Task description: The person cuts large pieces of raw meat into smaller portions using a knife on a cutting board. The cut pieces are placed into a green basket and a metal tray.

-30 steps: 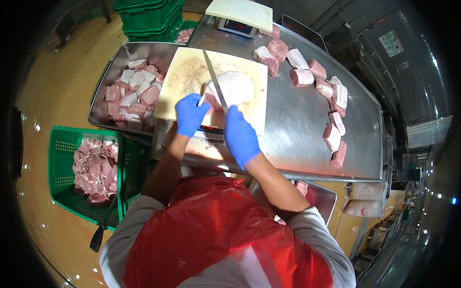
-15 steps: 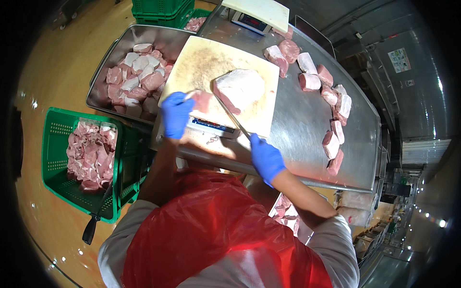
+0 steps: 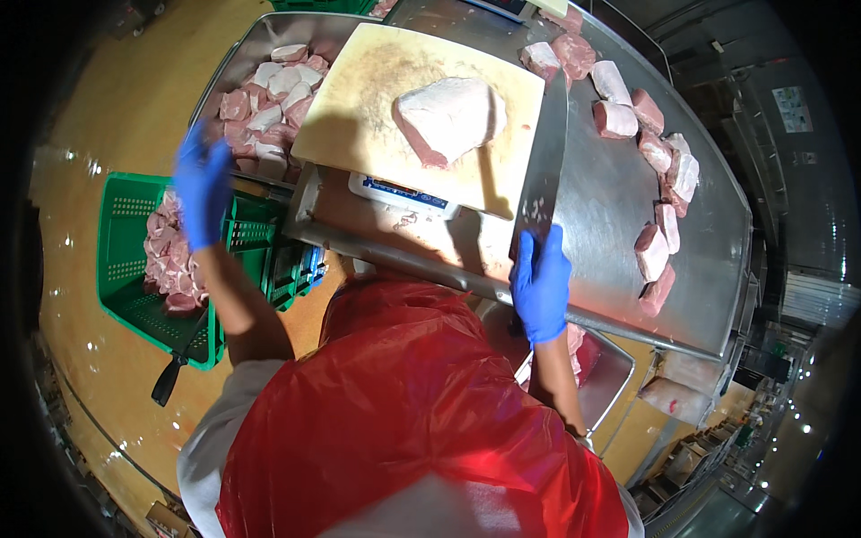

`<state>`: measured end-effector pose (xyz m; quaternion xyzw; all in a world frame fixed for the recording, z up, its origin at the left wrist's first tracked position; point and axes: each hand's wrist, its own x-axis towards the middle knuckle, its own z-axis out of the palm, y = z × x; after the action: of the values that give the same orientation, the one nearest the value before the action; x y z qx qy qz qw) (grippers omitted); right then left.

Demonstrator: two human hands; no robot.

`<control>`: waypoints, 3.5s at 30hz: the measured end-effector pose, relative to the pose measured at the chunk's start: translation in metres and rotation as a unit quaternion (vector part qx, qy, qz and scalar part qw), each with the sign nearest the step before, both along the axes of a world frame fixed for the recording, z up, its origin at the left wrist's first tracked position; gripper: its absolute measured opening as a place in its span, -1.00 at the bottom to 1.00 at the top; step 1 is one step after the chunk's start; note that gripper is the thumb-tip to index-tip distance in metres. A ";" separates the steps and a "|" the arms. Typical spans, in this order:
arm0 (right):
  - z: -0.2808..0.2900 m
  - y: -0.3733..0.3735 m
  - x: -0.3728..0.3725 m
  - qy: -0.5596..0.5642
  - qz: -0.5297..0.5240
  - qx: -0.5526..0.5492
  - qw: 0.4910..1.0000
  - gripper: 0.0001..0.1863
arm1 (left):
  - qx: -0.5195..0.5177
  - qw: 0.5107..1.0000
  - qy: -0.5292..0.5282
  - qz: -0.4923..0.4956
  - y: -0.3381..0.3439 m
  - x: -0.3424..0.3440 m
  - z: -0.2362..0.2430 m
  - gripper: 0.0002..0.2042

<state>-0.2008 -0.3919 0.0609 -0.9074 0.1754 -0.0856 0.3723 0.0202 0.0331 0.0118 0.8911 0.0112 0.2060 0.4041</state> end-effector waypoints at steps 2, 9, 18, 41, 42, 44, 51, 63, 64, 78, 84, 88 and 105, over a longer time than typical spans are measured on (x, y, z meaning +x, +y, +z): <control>0.008 -0.001 0.016 -0.022 0.000 0.015 1.000 -0.82 | -0.037 0.975 -0.113 -0.189 -0.106 0.021 -0.019 -0.58; 0.021 -0.022 0.026 -0.059 0.022 -0.008 0.998 -0.78 | 0.341 0.871 0.216 -0.278 -0.323 0.027 0.040 0.02; -0.029 -0.077 -0.032 0.007 -0.025 -0.057 0.998 -0.74 | 0.373 0.675 -0.250 -0.586 -0.233 0.036 0.026 -0.51; -0.033 0.068 0.149 -0.027 0.231 -0.152 0.961 -0.77 | -0.050 0.970 -0.136 -0.197 -0.196 -0.039 -0.052 -0.93; -0.034 0.060 0.140 0.017 0.243 -0.169 0.955 -0.77 | -0.059 0.969 -0.140 -0.195 -0.196 -0.039 -0.052 -0.93; -0.044 0.029 0.112 0.072 0.285 -0.207 0.933 -0.77 | -0.061 0.973 -0.141 -0.170 -0.193 -0.041 -0.055 -0.93; 0.034 -0.100 0.026 0.239 0.335 -0.344 0.844 -0.83 | -0.261 0.962 -0.073 -0.027 -0.170 -0.048 -0.090 -0.89; -0.023 0.089 0.138 -0.004 0.247 -0.214 0.945 -0.78 | -0.258 0.965 0.028 -0.025 -0.213 -0.054 -0.050 -0.86; -0.025 0.093 0.145 -0.011 0.263 -0.215 0.941 -0.76 | -0.258 0.966 0.016 -0.022 -0.213 -0.053 -0.054 -0.87; 0.049 -0.080 0.020 0.238 0.354 -0.410 0.806 -0.78 | -0.436 0.891 -0.110 0.066 -0.069 -0.066 -0.088 -0.85; -0.010 -0.087 -0.035 -0.010 0.133 -0.122 0.984 -0.81 | 0.349 0.861 0.226 0.293 0.103 -0.112 -0.034 -0.68; -0.035 -0.039 -0.005 -0.117 -0.012 0.004 0.993 -0.75 | 0.021 0.998 -0.031 0.058 -0.017 -0.050 0.003 -0.63; -0.052 -0.028 0.011 -0.044 0.080 -0.016 0.996 -0.80 | 0.144 0.888 -0.112 -0.422 -0.215 0.020 -0.033 -0.21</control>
<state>-0.1893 -0.4197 0.0091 -0.9196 0.0840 -0.0982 0.3711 0.0398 -0.1816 -0.0213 0.8311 -0.4415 0.1140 0.3183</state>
